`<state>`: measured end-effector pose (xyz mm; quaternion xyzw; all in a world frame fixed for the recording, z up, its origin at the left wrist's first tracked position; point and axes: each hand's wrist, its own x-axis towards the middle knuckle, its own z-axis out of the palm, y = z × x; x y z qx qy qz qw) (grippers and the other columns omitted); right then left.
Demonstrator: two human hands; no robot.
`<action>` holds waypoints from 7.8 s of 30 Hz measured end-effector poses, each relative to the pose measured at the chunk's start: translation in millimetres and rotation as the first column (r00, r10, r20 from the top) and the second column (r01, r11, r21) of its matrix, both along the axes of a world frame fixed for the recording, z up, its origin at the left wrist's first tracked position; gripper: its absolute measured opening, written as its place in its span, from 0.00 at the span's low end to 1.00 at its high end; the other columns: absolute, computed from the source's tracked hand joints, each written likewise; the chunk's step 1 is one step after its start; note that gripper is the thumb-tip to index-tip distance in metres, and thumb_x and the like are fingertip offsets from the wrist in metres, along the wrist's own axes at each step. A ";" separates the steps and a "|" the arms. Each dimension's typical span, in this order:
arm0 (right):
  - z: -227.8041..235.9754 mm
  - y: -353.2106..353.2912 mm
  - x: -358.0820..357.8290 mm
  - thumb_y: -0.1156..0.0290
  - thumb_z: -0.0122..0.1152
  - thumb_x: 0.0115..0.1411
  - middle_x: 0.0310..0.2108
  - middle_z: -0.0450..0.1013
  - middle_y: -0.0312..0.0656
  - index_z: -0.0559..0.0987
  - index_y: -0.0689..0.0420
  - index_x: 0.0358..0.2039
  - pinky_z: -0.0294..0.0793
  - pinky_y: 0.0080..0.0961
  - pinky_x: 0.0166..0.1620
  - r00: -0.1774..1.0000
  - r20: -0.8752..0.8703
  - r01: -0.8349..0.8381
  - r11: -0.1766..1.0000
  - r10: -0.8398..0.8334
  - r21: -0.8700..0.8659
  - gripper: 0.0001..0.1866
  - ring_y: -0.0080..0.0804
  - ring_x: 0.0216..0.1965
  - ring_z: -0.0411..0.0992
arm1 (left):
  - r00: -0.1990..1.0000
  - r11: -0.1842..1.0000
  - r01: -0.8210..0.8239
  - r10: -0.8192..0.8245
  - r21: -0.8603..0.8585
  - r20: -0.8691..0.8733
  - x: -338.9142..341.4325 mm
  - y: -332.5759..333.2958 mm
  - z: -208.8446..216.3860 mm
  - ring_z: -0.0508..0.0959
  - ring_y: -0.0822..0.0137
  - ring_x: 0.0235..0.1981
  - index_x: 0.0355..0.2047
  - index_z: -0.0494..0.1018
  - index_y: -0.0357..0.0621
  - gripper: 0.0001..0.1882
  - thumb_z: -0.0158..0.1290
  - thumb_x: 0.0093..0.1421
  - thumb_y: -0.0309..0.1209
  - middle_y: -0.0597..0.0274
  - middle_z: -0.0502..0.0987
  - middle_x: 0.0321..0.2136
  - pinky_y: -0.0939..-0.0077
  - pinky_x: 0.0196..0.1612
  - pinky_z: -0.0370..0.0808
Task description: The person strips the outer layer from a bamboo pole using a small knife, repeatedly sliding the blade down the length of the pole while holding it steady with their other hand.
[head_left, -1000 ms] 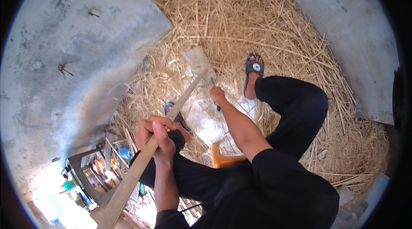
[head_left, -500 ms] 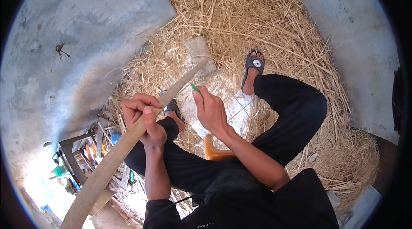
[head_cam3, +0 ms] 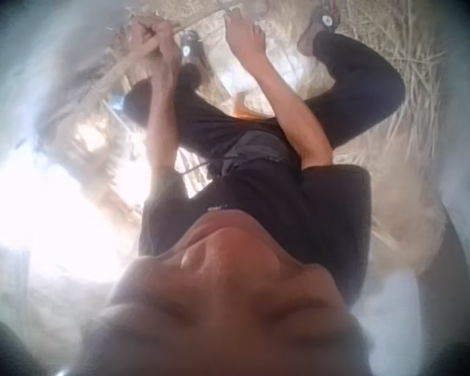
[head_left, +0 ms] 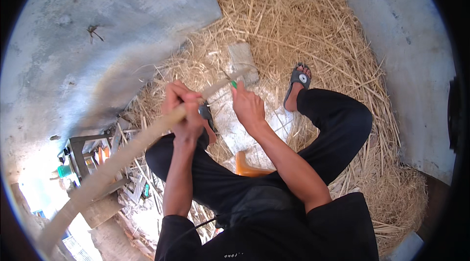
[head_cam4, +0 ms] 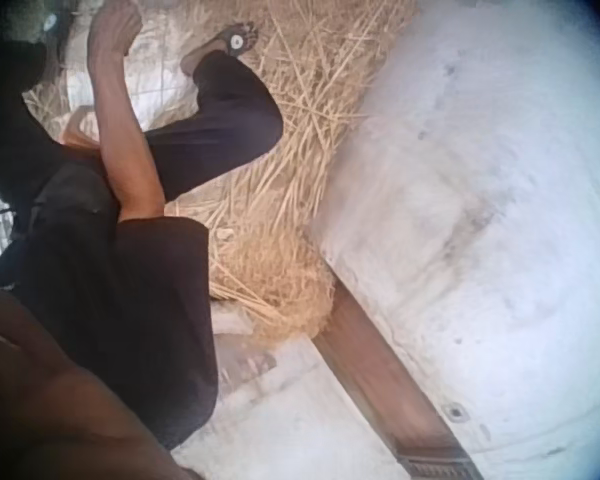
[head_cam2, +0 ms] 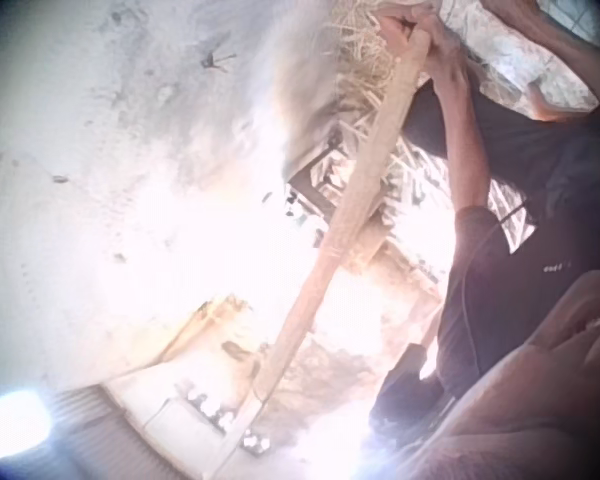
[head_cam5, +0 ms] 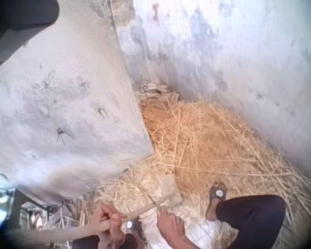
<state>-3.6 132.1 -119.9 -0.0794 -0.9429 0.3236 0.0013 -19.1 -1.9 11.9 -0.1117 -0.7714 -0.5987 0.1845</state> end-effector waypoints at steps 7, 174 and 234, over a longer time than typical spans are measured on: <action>-124.4 102.3 29.0 0.67 0.42 0.63 0.31 0.75 0.56 0.77 0.64 0.39 0.72 0.44 0.43 0.914 0.347 0.124 0.959 -0.210 0.254 0.17 0.50 0.38 0.75 | 0.985 0.989 0.115 -0.126 -0.092 -0.117 6.2 8.6 -2.3 0.66 0.73 0.17 0.21 0.60 0.41 0.10 0.48 0.54 0.29 0.60 0.68 0.16 0.79 0.22 0.64; -216.7 71.1 -80.5 0.56 0.40 0.65 0.37 0.74 0.58 0.70 0.60 0.44 0.73 0.47 0.42 0.908 0.400 0.100 0.992 -0.125 0.083 0.20 0.54 0.39 0.74 | 0.932 0.911 0.021 -0.167 -0.412 -0.322 -11.0 16.5 -3.4 0.69 0.69 0.09 0.11 0.66 0.35 0.18 0.42 0.58 0.25 0.57 0.69 0.09 0.78 0.13 0.64; -41.6 1.9 -33.6 0.59 0.41 0.66 0.17 0.71 0.58 0.66 0.60 0.34 0.69 0.53 0.28 0.997 0.065 0.052 0.987 -0.042 -0.151 0.16 0.61 0.22 0.71 | 0.970 0.918 -0.242 0.227 -0.314 -0.081 -17.7 25.1 -1.6 0.70 0.73 0.18 0.19 0.62 0.38 0.20 0.37 0.68 0.35 0.64 0.64 0.13 0.80 0.25 0.66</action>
